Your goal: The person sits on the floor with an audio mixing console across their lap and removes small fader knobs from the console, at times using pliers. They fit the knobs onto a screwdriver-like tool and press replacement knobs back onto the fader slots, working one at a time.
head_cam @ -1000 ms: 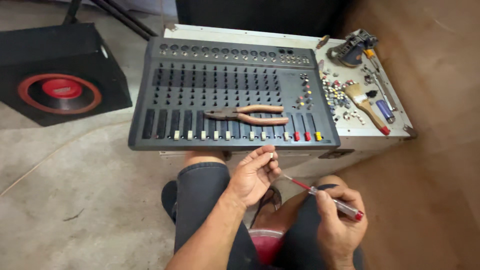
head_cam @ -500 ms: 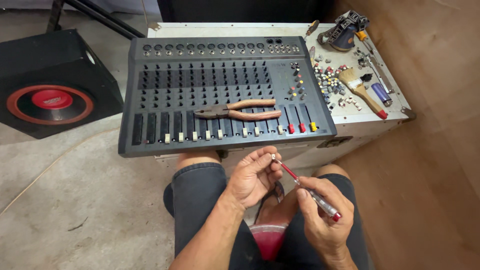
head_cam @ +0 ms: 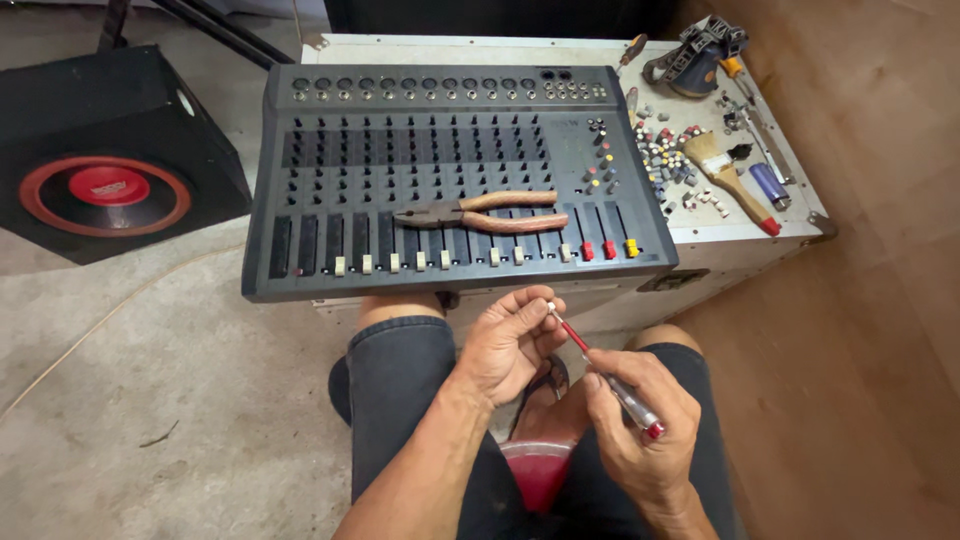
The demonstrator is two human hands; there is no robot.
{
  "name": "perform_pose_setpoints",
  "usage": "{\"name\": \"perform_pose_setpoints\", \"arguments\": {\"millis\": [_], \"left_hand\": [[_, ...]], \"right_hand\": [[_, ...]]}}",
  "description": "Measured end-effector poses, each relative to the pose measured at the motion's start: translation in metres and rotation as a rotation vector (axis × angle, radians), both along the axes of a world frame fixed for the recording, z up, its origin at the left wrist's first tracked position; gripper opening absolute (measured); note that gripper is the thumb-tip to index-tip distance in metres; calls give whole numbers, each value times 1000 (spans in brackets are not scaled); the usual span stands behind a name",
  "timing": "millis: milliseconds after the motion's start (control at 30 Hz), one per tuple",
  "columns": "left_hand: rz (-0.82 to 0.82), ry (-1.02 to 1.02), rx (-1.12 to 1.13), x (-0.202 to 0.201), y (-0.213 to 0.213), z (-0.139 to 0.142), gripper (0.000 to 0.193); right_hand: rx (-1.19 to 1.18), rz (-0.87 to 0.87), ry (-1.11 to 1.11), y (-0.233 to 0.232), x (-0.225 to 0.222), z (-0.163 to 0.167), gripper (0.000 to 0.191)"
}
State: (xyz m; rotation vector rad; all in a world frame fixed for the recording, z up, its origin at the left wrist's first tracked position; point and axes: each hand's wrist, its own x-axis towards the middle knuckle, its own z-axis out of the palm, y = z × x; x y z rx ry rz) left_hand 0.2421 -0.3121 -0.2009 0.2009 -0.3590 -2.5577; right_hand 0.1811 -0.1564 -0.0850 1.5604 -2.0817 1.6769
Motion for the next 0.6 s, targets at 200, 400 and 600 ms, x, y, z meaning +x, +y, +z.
{"name": "perform_pose_setpoints", "arguments": {"millis": [200, 400, 600], "left_hand": [[-3, -89, -115, -2, 0, -4, 15], [-52, -103, -126, -2, 3, -2, 18], [-153, -99, -146, 0, 4, -8, 17]], "right_hand": [[5, 6, 59, 0, 2, 3, 20], [60, 12, -70, -4, 4, 4, 20], [65, -23, 16, -2, -4, -10, 15]]}}
